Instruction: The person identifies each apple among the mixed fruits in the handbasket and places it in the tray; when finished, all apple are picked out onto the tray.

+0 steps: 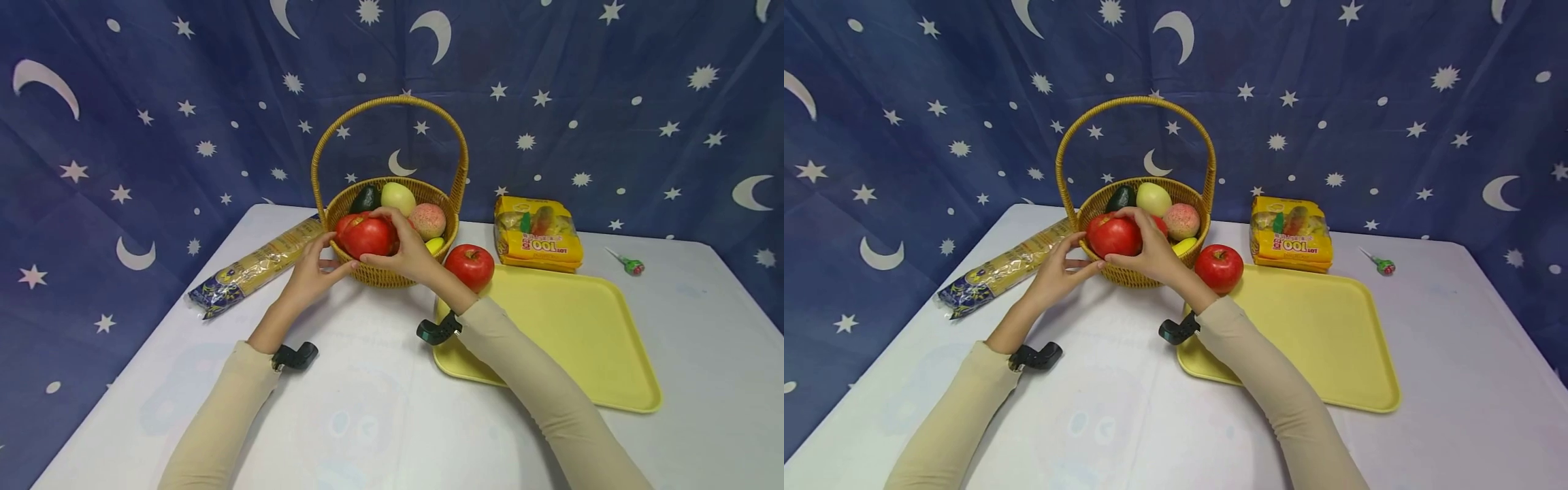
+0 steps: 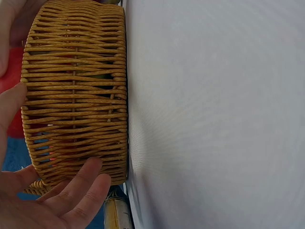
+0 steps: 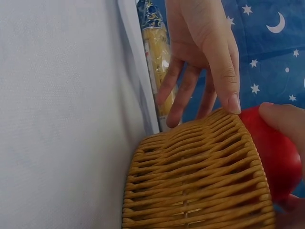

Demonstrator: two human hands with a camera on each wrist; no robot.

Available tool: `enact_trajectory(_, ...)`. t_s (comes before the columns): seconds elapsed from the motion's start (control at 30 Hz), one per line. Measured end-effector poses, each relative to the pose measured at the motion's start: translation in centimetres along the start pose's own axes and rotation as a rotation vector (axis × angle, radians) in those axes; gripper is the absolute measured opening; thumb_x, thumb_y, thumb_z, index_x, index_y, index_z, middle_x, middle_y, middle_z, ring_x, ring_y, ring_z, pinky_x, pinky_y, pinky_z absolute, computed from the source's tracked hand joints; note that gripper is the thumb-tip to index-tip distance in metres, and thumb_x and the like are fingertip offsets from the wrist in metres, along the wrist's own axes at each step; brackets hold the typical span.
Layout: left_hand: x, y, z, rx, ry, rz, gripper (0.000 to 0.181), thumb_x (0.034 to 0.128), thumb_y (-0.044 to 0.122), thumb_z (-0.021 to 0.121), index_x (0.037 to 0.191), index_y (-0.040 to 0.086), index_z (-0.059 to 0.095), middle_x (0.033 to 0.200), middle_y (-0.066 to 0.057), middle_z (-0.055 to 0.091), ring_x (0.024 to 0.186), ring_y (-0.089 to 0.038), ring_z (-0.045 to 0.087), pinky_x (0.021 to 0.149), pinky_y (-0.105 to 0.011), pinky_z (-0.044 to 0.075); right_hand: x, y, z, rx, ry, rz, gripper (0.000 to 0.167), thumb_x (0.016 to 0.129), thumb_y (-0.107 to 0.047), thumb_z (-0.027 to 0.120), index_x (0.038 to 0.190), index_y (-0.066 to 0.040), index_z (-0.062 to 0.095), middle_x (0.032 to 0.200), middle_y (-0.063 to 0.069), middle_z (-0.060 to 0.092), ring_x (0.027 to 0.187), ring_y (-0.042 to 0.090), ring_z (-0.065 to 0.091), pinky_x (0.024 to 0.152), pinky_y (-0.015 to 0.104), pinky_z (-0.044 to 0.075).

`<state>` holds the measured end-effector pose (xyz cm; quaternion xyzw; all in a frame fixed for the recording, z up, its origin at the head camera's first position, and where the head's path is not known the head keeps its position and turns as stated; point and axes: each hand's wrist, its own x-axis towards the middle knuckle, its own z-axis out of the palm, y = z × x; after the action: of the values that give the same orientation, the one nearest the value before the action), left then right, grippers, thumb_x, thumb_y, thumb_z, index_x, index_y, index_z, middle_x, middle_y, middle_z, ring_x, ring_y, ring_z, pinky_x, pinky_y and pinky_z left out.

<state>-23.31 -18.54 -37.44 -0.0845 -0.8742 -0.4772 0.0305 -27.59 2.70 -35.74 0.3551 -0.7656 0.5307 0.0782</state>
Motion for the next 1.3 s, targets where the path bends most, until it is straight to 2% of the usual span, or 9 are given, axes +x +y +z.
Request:
enact_trajectory(0.17,0.0,-0.3,-0.1,-0.004,0.002,-0.004,0.078,0.0900,0.031,0.072,0.151,0.008,0.030,0.145,-0.024,0.032,0.111,-0.038,0.062,0.088,-0.045,0.056,-0.1,0.0,0.0,0.041,0.009,0.019,0.068,0.075,-0.009,0.085,0.130,-0.005,0.045,0.133,0.013,0.050,0.120,0.029,0.052,0.100,0.044,0.048)
enact_trajectory(0.4,-0.2,-0.4,0.0,0.007,-0.002,-0.008,0.078,0.0900,0.033,0.072,0.151,0.009,0.029,0.145,-0.024,0.032,0.112,-0.038,0.061,0.088,-0.046,0.055,-0.8,0.2,-0.1,-0.015,0.013,0.017,0.065,0.076,-0.012,0.085,0.133,-0.011,0.053,0.137,0.012,0.047,0.124,0.027,0.046,0.096,0.044,0.052)
enact_trajectory(0.63,-0.3,-0.3,0.0,0.004,-0.005,-0.014,0.079,0.0903,0.033,0.071,0.152,0.009,0.028,0.146,-0.024,0.031,0.113,-0.038,0.061,0.088,-0.046,0.055,-1.1,0.4,0.1,0.004,0.048,-0.002,0.065,0.074,-0.010,0.086,0.130,-0.009,0.054,0.137,0.013,0.045,0.124,0.027,0.046,0.094,0.043,0.053)
enact_trajectory(0.87,-0.2,-0.5,0.2,-0.013,-0.006,0.002,0.078,0.0901,0.031,0.072,0.151,0.008,0.029,0.144,-0.024,0.032,0.111,-0.039,0.062,0.088,-0.045,0.055,-1.5,0.4,-0.3,0.025,0.067,-0.030,0.063,0.074,-0.007,0.086,0.128,-0.005,0.055,0.138,0.016,0.043,0.127,0.030,0.045,0.097,0.047,0.051)
enact_trajectory(1.3,0.0,-0.1,0.0,-0.016,-0.005,0.000,0.079,0.0895,0.030,0.073,0.152,0.009,0.029,0.145,-0.023,0.031,0.112,-0.038,0.061,0.089,-0.043,0.055,-2.0,-0.2,-1.2,0.035,0.108,-0.026,0.062,0.072,-0.006,0.087,0.126,-0.008,0.057,0.136,0.008,0.048,0.126,0.024,0.046,0.091,0.043,0.054)
